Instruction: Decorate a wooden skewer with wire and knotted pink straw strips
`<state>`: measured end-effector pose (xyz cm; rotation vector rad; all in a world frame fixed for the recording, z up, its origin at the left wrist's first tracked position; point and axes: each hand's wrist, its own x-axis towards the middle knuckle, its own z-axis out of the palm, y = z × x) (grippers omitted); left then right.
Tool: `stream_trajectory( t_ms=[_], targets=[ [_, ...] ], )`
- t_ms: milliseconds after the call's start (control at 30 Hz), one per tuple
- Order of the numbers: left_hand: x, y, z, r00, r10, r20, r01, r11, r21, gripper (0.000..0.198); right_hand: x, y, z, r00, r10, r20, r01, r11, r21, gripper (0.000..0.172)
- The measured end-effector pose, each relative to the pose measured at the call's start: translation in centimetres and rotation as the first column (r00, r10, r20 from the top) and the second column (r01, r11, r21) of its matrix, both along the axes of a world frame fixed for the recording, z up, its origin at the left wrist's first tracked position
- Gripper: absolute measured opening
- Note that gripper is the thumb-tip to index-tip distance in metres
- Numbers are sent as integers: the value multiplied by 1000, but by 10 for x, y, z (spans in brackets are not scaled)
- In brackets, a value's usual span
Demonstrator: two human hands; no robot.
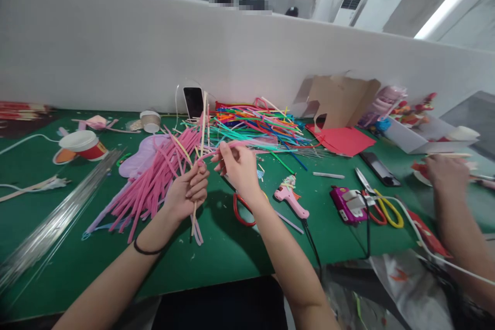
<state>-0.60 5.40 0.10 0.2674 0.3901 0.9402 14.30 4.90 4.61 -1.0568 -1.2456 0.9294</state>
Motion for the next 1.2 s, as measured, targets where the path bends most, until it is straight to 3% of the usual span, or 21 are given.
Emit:
stream_trajectory(
  t_ms=[67, 133, 200, 267, 333, 433, 500, 600, 733, 933, 1067, 1200],
  targets=[
    [0, 1, 0, 999, 33, 10, -33, 999, -16, 40, -3, -16, -8, 999, -16, 39, 14, 999, 49, 37],
    [0, 2, 0, 998, 71, -2, -71, 997, -35, 41, -6, -33, -19, 981, -67, 182, 37, 986, 161, 29],
    [0, 1, 1, 995, 94, -18, -95, 994, -50, 43, -8, -47, -31, 938, -137, 317, 25, 943, 333, 19],
    [1, -2, 3, 994, 103, -21, -104, 993, -55, 44, -8, -55, -44, 915, -190, 355, 29, 911, 411, 16],
    [1, -5, 7, 994, 108, -14, -108, 993, -50, 43, -9, -58, -55, 928, -209, 307, 94, 932, 350, 17],
    [1, -10, 11, 993, 114, -8, -114, 993, -44, 39, -15, -55, -67, 975, -193, 106, 182, 978, 106, 22],
    [2, -12, 13, 993, 116, -8, -117, 992, -48, 39, -20, -53, -70, 983, -176, -58, 176, 984, -10, 26],
    [2, -16, 16, 993, 120, -6, -120, 991, -55, 41, -27, -51, -73, 962, -157, -223, 144, 987, -71, 28],
    [2, -20, 18, 995, 103, 2, -102, 993, -54, 43, -31, -46, -74, 911, -119, -395, 68, 988, -140, 28],
    [5, -23, 15, 996, 86, -3, -86, 995, -46, 40, -36, -34, -66, 768, -144, -624, -45, 960, -276, 33],
    [9, -21, 14, 995, 89, 38, -85, 993, -81, 33, -32, -27, -65, 690, -227, -688, -53, 931, -360, 34],
    [10, -17, 10, 999, 52, -6, -53, 998, -24, 20, -28, -26, -71, 663, -287, -691, -41, 908, -417, 33]
  ],
)
